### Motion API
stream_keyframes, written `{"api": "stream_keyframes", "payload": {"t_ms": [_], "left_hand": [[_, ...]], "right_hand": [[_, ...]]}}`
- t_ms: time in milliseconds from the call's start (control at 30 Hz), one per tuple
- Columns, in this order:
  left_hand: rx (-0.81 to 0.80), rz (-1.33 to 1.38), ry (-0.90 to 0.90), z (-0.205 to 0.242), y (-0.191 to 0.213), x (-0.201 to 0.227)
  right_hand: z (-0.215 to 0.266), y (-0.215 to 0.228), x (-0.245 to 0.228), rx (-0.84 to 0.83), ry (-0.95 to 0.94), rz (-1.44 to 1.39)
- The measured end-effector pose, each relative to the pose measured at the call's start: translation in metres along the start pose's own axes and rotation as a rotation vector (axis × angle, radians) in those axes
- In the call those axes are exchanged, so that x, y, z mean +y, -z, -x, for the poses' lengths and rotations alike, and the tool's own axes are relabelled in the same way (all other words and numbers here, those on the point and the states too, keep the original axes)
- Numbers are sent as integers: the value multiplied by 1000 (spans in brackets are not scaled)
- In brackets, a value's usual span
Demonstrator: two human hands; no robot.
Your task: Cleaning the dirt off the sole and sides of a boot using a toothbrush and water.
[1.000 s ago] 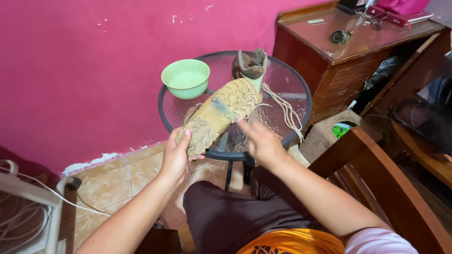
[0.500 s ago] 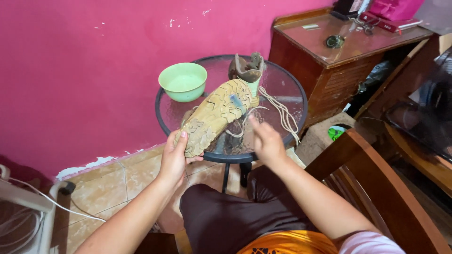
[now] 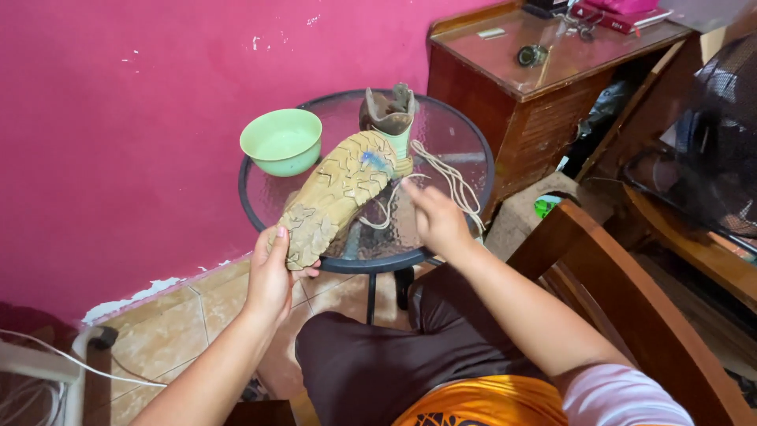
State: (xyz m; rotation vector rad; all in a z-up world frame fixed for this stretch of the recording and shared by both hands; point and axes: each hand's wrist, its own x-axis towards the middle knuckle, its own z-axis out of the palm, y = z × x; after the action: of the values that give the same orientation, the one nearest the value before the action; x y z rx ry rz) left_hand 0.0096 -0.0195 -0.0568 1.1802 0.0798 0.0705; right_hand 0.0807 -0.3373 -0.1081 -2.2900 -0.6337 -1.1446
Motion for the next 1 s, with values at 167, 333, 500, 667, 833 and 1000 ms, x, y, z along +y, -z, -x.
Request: {"api": "stream_keyframes", "payload": {"t_ms": [167,333,500,667,833,1000], "left_hand": [[3,10,-3,-6,5,-2],[-1,26,-8,-13,13,-11],[19,26,3,-7,5,-5],[20,46,-11,-1,0,1],[7,50,-15,-3,3,-2],[-7,29,-6,-1,-3,1]], "right_hand": [[-27,12,-19,-59,-115,-104],[-16,10,-4,-77,-87,-97],[7,11,-17,8,-169,-137],[47,-3,-58,-99,-93,1],[49,-14,-52,-148,-69,65],[38,-6,-31,43,-162,-122]]}}
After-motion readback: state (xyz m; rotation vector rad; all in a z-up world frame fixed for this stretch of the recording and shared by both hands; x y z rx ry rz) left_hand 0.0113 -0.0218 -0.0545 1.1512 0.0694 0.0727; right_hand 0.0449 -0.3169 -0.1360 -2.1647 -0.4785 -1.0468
